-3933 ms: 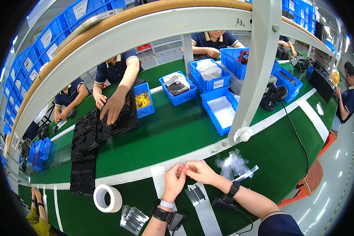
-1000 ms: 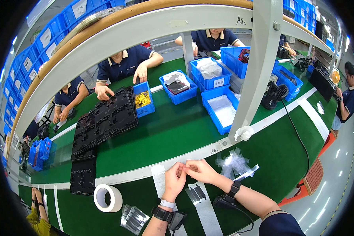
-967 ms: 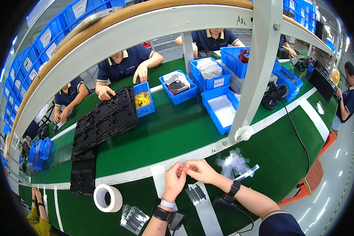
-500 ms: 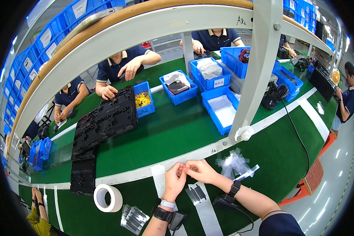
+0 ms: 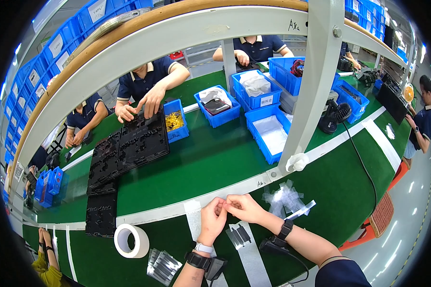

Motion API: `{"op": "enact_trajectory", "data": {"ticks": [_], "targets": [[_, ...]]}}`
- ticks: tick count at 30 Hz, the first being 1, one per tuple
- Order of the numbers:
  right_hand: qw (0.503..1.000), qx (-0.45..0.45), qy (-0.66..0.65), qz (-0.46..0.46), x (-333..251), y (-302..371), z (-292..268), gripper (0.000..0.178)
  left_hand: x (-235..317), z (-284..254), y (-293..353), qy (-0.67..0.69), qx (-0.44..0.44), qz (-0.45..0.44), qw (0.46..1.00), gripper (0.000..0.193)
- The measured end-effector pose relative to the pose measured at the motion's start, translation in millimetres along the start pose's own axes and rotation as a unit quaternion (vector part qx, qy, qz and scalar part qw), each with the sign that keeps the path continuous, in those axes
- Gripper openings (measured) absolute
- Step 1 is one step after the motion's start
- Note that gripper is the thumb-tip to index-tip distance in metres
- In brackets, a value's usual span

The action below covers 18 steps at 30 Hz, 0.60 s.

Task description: Assembling small electrical or mechanical hardware components at a workbench in a manufacturing environment.

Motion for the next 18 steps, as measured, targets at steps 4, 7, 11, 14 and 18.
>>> {"op": "enact_trajectory", "data": {"ticks": [4, 7, 11, 14, 18], "targets": [[1.000, -0.001, 0.004, -0.001, 0.5, -0.9, 0.3, 0.016, -0.7, -0.6, -0.3, 0.000, 0.000, -0.002, 1.000, 0.004], [1.000, -0.001, 0.003, -0.002, 1.1, -0.8, 0.8, 0.016, -0.4, -0.9, -0.5, -0.003, -0.001, -0.001, 1.000, 0.004], [1.000, -0.001, 0.000, 0.001, 2.2, -0.8, 0.5, 0.016, -2.3, -0.6, 0.0, -0.003, -0.001, -0.003, 1.000, 0.005], [1.000, -0.002, 0.005, 0.003, 2.2, -0.8, 0.8, 0.016, -2.0, -0.7, 0.0, -0.004, 0.001, -0.002, 1.000, 0.005], [1.000, -0.003, -0.001, 0.003, 4.2, -0.7, 0.4, 0.017, 1.1, 0.1, -0.5, 0.000, -0.001, 0.001, 1.000, 0.005]]}}
Point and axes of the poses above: each hand's wrist, its own y-axis away from the middle knuckle, its own z-axis out of the palm, x = y × z, the point moved 8 cm from there along -y, towards the middle knuckle, and after that the axes turned 8 degrees about z, right-handed, at the moved point
